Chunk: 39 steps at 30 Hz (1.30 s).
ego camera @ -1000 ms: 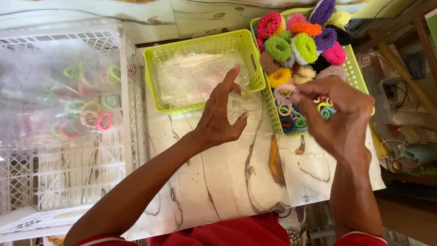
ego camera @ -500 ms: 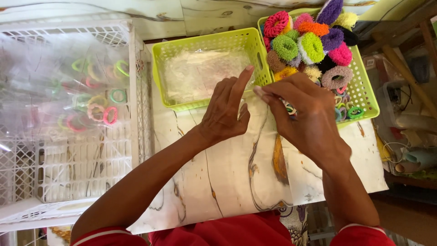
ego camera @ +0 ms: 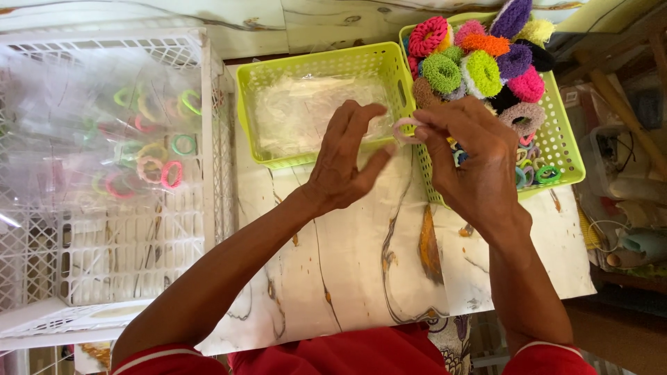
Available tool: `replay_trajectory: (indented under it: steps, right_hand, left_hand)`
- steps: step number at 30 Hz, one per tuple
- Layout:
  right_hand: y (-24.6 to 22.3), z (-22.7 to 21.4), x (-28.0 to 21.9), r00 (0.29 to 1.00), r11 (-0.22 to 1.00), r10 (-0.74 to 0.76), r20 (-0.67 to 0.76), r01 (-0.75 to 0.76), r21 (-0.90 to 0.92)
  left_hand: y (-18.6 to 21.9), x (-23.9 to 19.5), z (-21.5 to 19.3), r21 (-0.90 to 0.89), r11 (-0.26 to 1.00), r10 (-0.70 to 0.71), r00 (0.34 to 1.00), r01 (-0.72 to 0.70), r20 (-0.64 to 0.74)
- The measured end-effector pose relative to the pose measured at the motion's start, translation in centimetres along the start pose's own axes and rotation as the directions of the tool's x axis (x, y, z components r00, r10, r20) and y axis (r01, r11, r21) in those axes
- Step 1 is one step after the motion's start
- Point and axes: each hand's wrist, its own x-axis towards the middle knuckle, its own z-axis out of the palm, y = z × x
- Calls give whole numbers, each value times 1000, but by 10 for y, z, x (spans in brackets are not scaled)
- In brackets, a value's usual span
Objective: Packing colorful hair ties into small plastic bags and organizing them in a basket.
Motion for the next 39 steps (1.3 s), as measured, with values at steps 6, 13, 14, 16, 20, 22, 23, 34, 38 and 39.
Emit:
replay_trajectory:
  steps: [6,13,14,16,20,22,23,34,38,39]
  right_hand:
    - [-11,7,4,1000,999,4,8,-4,52]
    - [-9,15,8,998,998,-61,16,61,10]
    - [-8,15,8,998,998,-58,33,59,-18]
    - [-6,16,7,997,997,-56,51,58,-47]
    - [2,18,8,993,988,-103,57,109,-114]
    - [4,19,5,989,979,-133,66,142,-144]
    - [5,19,4,982,966,-170,82,183,-183]
    - [6,15,6,938,942,-246,243,290,-169]
    - [10,18,3,953,943,-188,239,243,-226]
    - [11,18,2,954,937,-187,233,245,-251]
  left_hand:
    - [2,1,6,-96,992,-84,995,78,-53]
    - [4,2,8,-56,993,-109,973,99,-205]
    - [4,2,8,-61,993,-115,966,103,-232]
    - [5,1,8,-67,992,-120,958,106,-261]
    - [9,7,6,-152,980,-162,961,129,-226]
    - [12,6,6,-170,975,-178,963,144,-202]
    - [13,4,7,-176,973,-184,965,152,-187]
    - [9,6,6,-249,956,-186,977,154,-107]
    - [13,9,5,-236,956,-194,980,176,-52]
    - [13,9,5,-242,951,-207,978,193,-33]
